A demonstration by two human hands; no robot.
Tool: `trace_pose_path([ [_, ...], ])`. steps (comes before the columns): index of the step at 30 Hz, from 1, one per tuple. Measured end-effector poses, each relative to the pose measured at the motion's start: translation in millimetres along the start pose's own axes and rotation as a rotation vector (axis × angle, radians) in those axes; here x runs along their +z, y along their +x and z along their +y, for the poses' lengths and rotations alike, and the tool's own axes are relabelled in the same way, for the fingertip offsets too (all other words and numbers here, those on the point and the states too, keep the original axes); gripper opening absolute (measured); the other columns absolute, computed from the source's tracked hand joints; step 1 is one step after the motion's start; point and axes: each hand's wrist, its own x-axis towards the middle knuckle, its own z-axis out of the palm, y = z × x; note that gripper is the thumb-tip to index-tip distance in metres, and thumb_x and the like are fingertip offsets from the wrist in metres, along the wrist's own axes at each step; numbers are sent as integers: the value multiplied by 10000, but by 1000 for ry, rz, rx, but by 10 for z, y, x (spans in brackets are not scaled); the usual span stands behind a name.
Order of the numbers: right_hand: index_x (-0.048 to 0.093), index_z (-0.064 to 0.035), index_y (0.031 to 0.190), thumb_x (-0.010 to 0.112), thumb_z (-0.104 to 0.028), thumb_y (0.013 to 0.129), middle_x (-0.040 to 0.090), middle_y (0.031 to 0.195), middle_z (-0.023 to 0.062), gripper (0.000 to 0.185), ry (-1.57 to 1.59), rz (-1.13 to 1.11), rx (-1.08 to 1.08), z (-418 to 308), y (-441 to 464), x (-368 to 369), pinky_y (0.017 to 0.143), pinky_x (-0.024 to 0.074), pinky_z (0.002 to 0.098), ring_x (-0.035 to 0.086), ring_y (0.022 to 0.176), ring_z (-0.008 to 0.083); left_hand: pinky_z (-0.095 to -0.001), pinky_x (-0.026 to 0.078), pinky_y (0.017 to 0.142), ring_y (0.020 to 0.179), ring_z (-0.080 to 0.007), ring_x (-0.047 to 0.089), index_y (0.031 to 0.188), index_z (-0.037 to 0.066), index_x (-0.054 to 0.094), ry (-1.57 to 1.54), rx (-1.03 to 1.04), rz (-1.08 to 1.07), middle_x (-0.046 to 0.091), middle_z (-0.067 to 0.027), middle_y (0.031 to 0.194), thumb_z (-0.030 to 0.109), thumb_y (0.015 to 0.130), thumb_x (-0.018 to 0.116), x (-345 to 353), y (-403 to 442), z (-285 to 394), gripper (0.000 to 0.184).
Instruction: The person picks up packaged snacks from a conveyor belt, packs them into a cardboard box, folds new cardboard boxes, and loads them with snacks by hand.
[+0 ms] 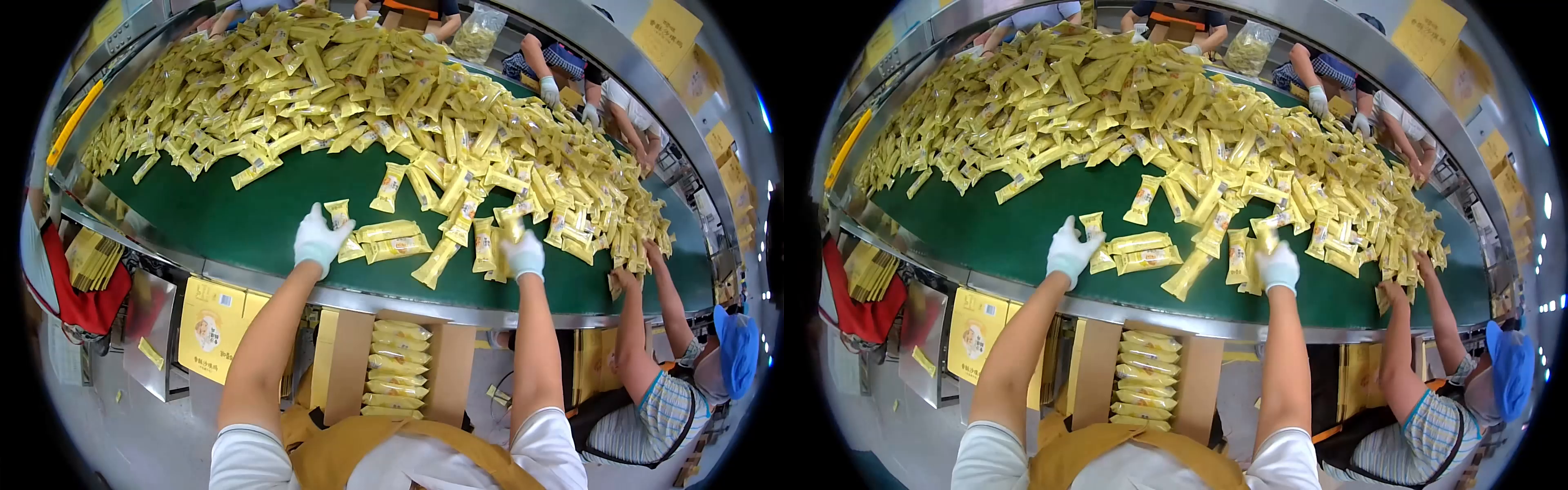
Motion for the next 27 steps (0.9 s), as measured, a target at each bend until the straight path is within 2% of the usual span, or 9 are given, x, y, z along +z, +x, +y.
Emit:
trace_pose_path([
  [5, 561, -19, 1108, 789, -457, 724, 706, 1088, 235, 626, -17, -137, 15, 79, 14, 111, 875, 556, 459, 691, 1007, 405, -441, 536, 947, 1128, -379, 617, 1276, 22, 561, 258, -28, -185, 633, -227, 1165, 321, 751, 805, 191, 442, 237, 651],
  [7, 543, -23, 1123, 798, -454, 707, 702, 1099, 235, 651, -20, -150, -7, 42, -45, 92, 875, 554, 456, 689, 1015, 399, -450, 524, 942, 1073, -393, 610, 1172, 69, 639, 123, 145, 27, 637, -219, 1115, 214, 750, 735, 91, 423, 435, 457],
  [9, 525, -29, 1140, 809, -452, 687, 698, 1106, 233, 681, -39, -153, -53, 22, -87, 104, 871, 554, 454, 687, 1017, 395, -450, 515, 933, 1063, -395, 605, 1109, 94, 673, 23, 407, -41, 634, -215, 1118, 199, 737, 707, 59, 405, 628, 389],
  [10, 520, -30, 1115, 824, -447, 680, 700, 1058, 232, 676, -38, -121, -87, 0, -119, 113, 851, 555, 449, 688, 983, 401, -461, 509, 921, 1048, -403, 601, 1103, 122, 698, 77, 556, -127, 633, -214, 1111, 200, 736, 684, 136, 403, 675, 375],
  [13, 522, -48, 1132, 842, -387, 671, 706, 1064, 213, 656, -130, -149, -51, -112, -109, 99, 862, 557, 445, 688, 1007, 388, -442, 507, 959, 1097, -406, 605, 1141, 115, 684, 382, 620, -465, 641, -215, 1161, 336, 771, 735, 425, 260, 774, 433],
  [14, 539, -62, 1127, 790, -322, 748, 702, 1077, 198, 524, -159, -167, -81, -150, -124, 48, 872, 554, 450, 691, 1001, 387, -419, 505, 983, 1132, -381, 615, 1190, 115, 670, 355, 526, -596, 646, -214, 1211, 422, 798, 744, 510, 235, 738, 504],
  [21, 598, -117, 1070, 667, -128, 837, 709, 1016, 149, 243, -312, -84, -315, 256, -99, -88, 803, 555, 471, 698, 954, 357, -438, 535, 925, 1078, -353, 630, 1138, 87, 659, 473, 465, -290, 638, -159, 1158, 361, 822, 760, 231, 185, 409, 430],
  [25, 618, -121, 1152, 705, -92, 789, 651, 964, 128, 375, -169, 179, -544, 550, -387, 91, 787, 537, 467, 664, 873, 350, -444, 545, 899, 1027, -353, 628, 1153, 96, 633, 511, 336, -76, 596, -145, 1146, 292, 838, 757, -7, 311, -246, 392],
  [27, 600, -79, 1196, 784, -213, 752, 616, 984, 140, 499, -158, 261, -617, 565, -530, 166, 867, 491, 469, 600, 931, 360, -447, 551, 883, 1045, -348, 626, 1163, 89, 623, 513, 354, -77, 592, -146, 1138, 286, 842, 755, -142, 221, -345, 400],
])
